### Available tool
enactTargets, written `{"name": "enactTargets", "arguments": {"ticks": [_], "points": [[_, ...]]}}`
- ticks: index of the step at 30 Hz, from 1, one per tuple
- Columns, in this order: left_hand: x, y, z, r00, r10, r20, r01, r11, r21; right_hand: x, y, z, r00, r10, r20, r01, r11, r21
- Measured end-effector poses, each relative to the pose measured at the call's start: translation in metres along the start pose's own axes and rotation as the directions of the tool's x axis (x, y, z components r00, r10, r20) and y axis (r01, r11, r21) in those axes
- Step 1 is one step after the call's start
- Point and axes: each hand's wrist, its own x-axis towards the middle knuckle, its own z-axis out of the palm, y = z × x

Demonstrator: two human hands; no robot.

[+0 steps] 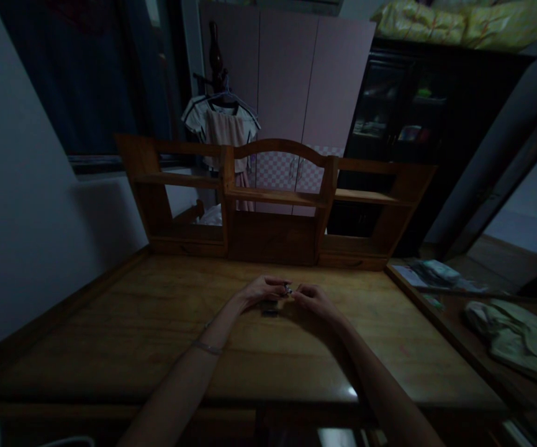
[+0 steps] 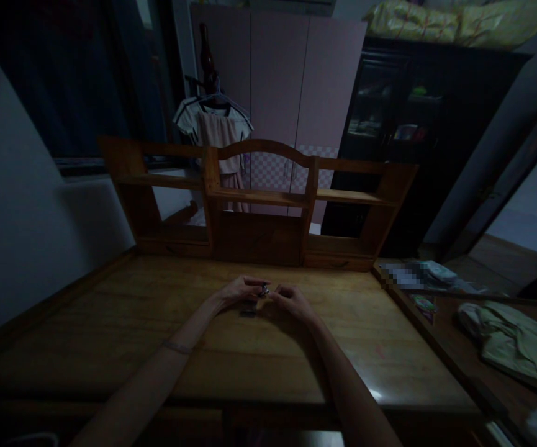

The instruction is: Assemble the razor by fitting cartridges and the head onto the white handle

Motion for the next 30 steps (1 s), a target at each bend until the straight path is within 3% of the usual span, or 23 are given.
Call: {"name": "enactTargets", "arguments": {"ticks": [8, 18, 30], "points": [[-0.001, 0.002, -0.003, 0.997, 0.018, 0.077, -0.013, 0.998, -0.059, 0.002, 0.002, -0.003, 1.0, 0.019, -0.017, -0.019, 1.0, 0.006], [0.001, 0.001, -0.005, 0.999, -0.005, 0.053, 0.006, 1.0, -0.021, 0.0, -0.002, -0.003, 0.998, 0.057, 0.04, -0.059, 0.997, 0.053], [0.005, 0.0, -0.003, 1.0, 0.024, -0.002, -0.024, 0.999, -0.04, -0.001, -0.007, -0.002, 0.999, -0.002, -0.035, 0.004, 0.999, 0.033]]}}
